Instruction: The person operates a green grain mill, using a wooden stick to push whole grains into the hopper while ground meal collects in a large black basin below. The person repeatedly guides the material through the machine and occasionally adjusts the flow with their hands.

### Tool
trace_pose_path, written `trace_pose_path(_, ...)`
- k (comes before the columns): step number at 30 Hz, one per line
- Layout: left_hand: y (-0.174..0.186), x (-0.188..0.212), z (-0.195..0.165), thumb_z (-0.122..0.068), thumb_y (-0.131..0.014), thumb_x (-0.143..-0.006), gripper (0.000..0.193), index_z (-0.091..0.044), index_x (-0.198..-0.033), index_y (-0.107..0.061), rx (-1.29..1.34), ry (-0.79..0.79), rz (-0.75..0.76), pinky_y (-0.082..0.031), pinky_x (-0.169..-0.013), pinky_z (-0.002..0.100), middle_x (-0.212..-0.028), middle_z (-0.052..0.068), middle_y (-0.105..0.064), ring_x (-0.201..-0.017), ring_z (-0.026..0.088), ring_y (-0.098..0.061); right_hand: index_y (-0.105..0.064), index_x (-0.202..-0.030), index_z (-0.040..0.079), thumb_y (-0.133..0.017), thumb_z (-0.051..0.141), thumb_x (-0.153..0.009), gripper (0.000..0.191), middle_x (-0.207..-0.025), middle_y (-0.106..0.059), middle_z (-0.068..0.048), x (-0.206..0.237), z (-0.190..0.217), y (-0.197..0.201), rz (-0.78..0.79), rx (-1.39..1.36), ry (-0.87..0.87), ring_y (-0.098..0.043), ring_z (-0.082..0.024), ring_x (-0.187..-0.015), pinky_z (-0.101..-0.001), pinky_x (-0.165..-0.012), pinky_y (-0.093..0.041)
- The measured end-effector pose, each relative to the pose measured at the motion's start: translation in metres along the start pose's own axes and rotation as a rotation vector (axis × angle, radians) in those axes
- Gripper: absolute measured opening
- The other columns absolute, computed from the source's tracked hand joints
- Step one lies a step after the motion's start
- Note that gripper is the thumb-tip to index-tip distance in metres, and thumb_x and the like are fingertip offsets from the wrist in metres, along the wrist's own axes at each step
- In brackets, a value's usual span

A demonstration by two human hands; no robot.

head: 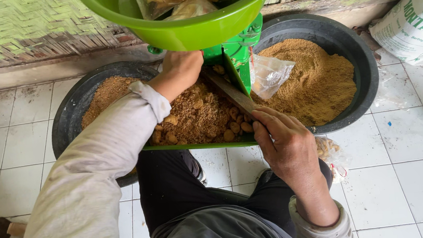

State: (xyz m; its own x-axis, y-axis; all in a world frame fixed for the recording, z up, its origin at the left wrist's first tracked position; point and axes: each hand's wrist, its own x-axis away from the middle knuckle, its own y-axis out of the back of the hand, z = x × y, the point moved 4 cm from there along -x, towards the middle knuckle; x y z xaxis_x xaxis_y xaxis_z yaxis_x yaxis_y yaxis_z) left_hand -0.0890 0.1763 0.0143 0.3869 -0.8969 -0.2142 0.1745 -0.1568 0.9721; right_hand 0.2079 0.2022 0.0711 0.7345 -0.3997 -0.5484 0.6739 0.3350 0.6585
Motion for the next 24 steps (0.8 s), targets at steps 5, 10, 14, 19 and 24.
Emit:
trace_pose_path(5,-0.002,0.001,-0.02,-0.007,-0.071,-0.078,0.009,-0.006,-0.078,-0.08,-0.176,-0.039,0.037,-0.059,-0.059,0.041,-0.078,0.017,-0.076,-0.077,0.031,-0.075,-0.074,-0.113,0.001,-0.071,0.011,-0.096,0.02,-0.115,-0.076,-0.012,0.001,0.001,0.0,-0.001,0.003,-0.006,-0.075,-0.029,-0.098,-0.0382,-0.084,-0.06)
trace_pose_path(10,-0.006,0.003,-0.027,-0.006,-0.069,-0.084,0.015,-0.011,-0.075,-0.079,-0.305,-0.053,0.11,-0.057,-0.05,0.04,-0.072,0.014,-0.076,-0.065,0.026,-0.075,-0.073,-0.112,0.002,-0.072,0.011,-0.095,0.02,-0.114,-0.076,-0.011,0.002,0.001,-0.001,-0.006,-0.014,-0.011,-0.074,-0.03,-0.096,-0.0384,-0.082,-0.06)
trace_pose_path(14,0.0,0.006,-0.014,0.0,-0.063,-0.093,0.022,-0.006,-0.078,-0.078,-0.268,-0.05,0.265,-0.058,-0.054,0.033,-0.077,0.017,-0.076,-0.066,0.022,-0.074,-0.073,-0.112,0.002,-0.072,0.012,-0.095,0.019,-0.113,-0.076,-0.012,0.002,0.0,-0.001,-0.027,-0.016,0.0,-0.075,-0.029,-0.096,-0.0381,-0.082,-0.06)
trace_pose_path(19,0.043,0.021,0.012,-0.011,-0.069,-0.093,0.013,-0.001,-0.09,-0.078,0.259,-0.04,-0.026,-0.053,-0.054,0.03,-0.08,0.011,-0.074,-0.06,0.016,-0.065,-0.074,-0.114,0.002,-0.071,0.011,-0.096,0.02,-0.112,-0.076,-0.012,0.003,-0.003,-0.001,-0.033,-0.015,0.0,-0.075,-0.03,-0.097,-0.0377,-0.082,-0.061)
trace_pose_path(24,0.064,0.061,0.025,-0.021,-0.067,-0.101,0.02,-0.005,-0.101,-0.078,0.549,0.155,0.136,-0.04,-0.047,0.031,-0.069,0.006,-0.07,-0.051,0.016,-0.054,-0.074,-0.112,0.001,-0.071,0.011,-0.097,0.018,-0.109,-0.077,-0.013,0.005,-0.006,0.003,-0.046,-0.042,-0.019,-0.076,-0.029,-0.095,-0.0376,-0.082,-0.061)
